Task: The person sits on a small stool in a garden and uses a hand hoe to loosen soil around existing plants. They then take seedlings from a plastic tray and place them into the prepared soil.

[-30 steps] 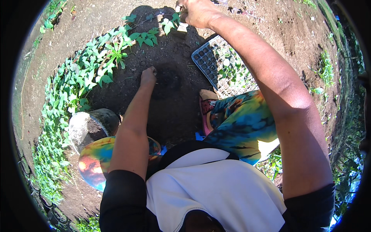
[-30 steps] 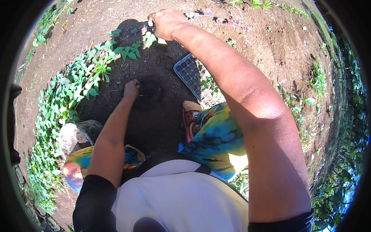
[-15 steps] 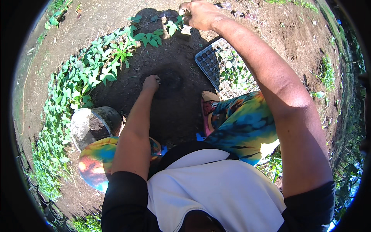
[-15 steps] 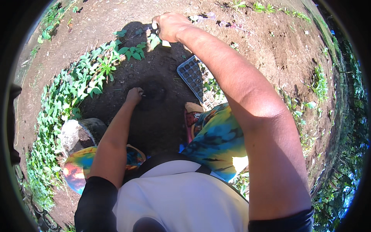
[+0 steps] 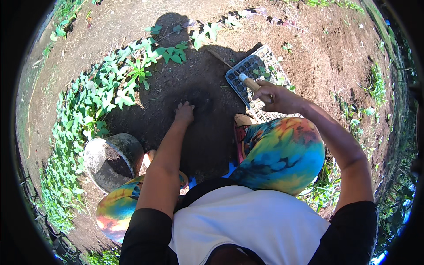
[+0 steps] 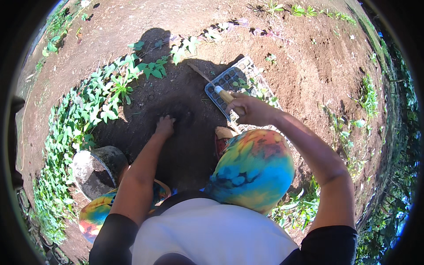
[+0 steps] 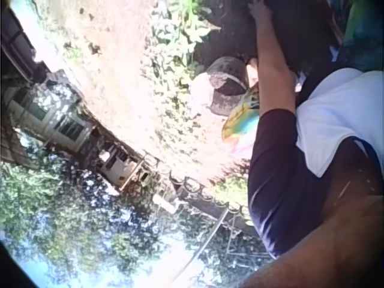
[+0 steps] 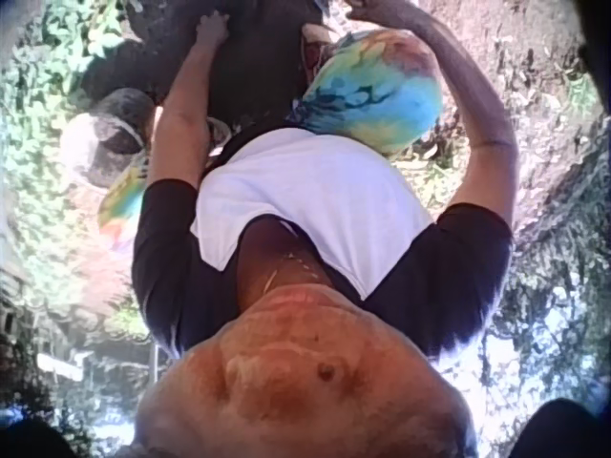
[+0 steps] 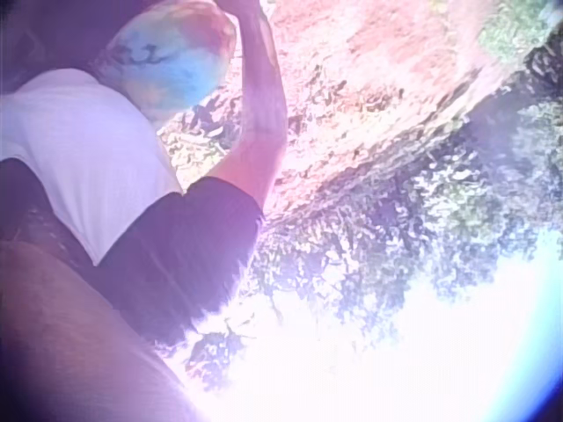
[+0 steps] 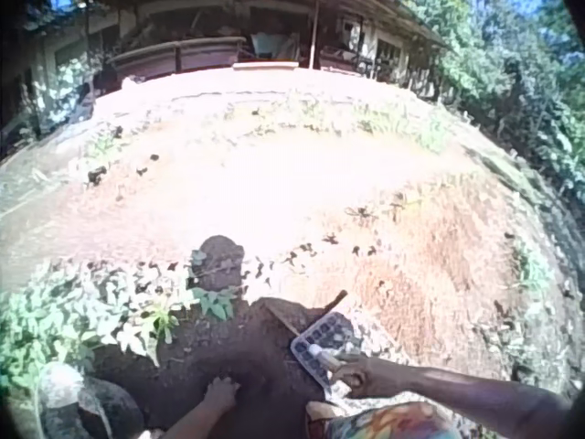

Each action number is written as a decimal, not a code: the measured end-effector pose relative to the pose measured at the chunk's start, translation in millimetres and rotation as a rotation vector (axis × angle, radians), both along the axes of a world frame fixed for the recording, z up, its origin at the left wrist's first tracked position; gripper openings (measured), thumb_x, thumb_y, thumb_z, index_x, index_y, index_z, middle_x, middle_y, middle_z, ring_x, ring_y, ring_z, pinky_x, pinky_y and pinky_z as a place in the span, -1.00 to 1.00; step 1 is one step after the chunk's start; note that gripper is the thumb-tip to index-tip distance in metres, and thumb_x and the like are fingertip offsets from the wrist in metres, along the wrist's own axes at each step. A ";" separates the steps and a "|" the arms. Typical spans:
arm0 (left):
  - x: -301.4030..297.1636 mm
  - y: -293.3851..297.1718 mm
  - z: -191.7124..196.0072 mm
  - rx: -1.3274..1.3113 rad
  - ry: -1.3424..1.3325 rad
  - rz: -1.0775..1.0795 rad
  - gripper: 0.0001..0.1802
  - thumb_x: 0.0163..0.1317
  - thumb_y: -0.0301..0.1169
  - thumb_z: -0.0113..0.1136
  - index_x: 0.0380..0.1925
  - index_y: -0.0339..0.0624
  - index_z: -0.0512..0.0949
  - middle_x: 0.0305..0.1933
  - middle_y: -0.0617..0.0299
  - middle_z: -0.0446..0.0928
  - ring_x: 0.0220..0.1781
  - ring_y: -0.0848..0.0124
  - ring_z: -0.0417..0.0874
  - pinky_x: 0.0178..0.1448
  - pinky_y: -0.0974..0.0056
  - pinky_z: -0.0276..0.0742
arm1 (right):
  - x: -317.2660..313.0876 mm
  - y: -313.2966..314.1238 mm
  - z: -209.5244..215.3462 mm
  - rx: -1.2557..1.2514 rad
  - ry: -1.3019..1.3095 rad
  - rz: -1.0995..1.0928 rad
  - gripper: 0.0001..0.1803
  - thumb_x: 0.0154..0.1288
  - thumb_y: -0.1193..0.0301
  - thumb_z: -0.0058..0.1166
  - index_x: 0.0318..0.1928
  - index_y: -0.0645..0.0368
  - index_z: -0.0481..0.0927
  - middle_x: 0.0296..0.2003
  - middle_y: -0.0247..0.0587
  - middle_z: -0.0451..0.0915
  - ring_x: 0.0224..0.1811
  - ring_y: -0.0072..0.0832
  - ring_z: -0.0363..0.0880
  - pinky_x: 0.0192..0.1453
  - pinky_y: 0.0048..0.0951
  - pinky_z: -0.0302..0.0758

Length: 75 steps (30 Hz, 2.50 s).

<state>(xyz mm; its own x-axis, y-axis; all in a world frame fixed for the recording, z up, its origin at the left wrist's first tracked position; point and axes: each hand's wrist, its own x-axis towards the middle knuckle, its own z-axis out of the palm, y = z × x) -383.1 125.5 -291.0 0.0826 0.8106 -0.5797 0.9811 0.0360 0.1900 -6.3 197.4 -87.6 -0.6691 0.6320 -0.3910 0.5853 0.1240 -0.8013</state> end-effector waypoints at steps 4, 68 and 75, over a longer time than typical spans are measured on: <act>13.1 3.4 -19.0 -0.048 0.035 -0.030 -0.50 0.27 -0.47 0.09 0.24 0.02 0.56 0.49 0.17 0.32 0.49 0.00 0.27 0.52 -0.05 0.24 | 11.2 -70.8 -104.1 -0.295 0.208 -0.256 -0.30 0.27 0.26 0.20 0.42 0.00 0.35 0.34 -0.11 0.33 0.06 -0.29 0.50 0.15 -0.37 0.46; 247.6 32.3 -22.1 -0.318 -1.173 0.976 -0.78 0.44 -0.42 0.15 0.01 -0.26 0.54 -0.16 0.14 0.64 -0.27 0.33 0.72 -0.18 0.23 0.75 | 188.0 -12.6 -225.3 0.360 0.480 -1.230 -0.89 0.38 0.55 0.26 -0.29 0.07 0.64 -0.40 -0.60 0.49 -0.37 -0.74 0.30 -0.23 -0.64 0.31; 269.2 41.2 3.8 0.033 -1.092 0.537 -0.79 0.34 -0.49 0.24 -0.07 -0.32 0.58 -0.23 0.06 0.71 -0.27 0.37 0.73 -0.20 0.20 0.62 | 211.2 -8.7 -207.7 0.450 0.334 -1.181 -0.97 0.45 0.52 0.19 -0.21 0.14 0.61 -0.35 -0.52 0.54 -0.30 -0.73 0.36 -0.17 -0.60 0.38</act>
<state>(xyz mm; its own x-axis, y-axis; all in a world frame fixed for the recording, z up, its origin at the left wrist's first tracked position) -113.9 166.7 -287.1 0.1638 0.9047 -0.3933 0.1661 0.3678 0.9150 204.9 188.7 -295.3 0.3525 0.9321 0.0838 0.3070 -0.0306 -0.9512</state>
